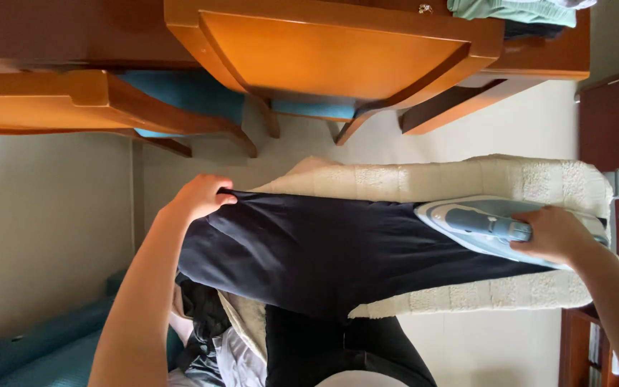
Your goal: The person is ironing a black t-shirt on an ironing board and then folding it.
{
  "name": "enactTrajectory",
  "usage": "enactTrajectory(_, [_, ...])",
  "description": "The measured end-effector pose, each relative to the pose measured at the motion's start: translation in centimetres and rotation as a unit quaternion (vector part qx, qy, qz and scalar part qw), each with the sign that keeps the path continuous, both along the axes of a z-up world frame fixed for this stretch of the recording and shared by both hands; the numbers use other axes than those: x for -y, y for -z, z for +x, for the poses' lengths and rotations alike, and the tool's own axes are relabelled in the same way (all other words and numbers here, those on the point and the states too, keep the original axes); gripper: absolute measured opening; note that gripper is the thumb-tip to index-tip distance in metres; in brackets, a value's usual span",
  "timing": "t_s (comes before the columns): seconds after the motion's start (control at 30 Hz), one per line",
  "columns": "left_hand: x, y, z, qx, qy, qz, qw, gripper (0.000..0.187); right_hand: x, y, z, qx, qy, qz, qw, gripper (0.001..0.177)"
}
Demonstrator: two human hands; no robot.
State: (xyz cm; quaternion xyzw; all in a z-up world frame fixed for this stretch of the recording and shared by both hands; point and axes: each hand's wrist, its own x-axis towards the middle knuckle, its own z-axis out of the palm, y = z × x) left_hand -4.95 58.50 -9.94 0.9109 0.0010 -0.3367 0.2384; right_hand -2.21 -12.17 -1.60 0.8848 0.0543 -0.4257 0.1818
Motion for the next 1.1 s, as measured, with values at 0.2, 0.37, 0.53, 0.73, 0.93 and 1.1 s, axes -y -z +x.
enactTrajectory(0.2, [-3.2, 1.6, -0.7, 0.027, -0.028, -0.035, 0.999, 0.042, -3.9, -0.3, 0.4, 0.007, -0.074, 0.044, 0.996, 0.043])
enactTrajectory(0.37, [-3.8, 2.6, -0.9, 0.015, -0.034, -0.057, 0.998, 0.043, -10.1, -2.8, 0.4, 0.018, -0.075, 0.035, 0.996, 0.039])
enactTrajectory(0.53, [-3.9, 3.2, -1.6, 0.02, -0.074, -0.118, 0.99, 0.036, -13.8, -3.3, 0.6, 0.02, -0.056, 0.032, 0.998, 0.046])
enactTrajectory(0.73, [-3.8, 1.4, -1.8, -0.043, -0.139, -0.172, 0.974, 0.031, -17.8, -3.9, 0.3, 0.028, -0.038, 0.039, 0.998, 0.047])
enactTrajectory(0.93, [-4.1, 2.5, -2.1, -0.062, -0.176, -0.184, 0.965, 0.031, -22.1, -3.4, 0.1, 0.011, -0.011, 0.059, 0.998, 0.046])
enactTrajectory(1.1, [-4.5, 4.5, -2.3, 0.031, -0.144, -0.221, 0.964, 0.03, -28.8, -4.9, -0.2, 0.018, -0.068, 0.077, 0.995, 0.034])
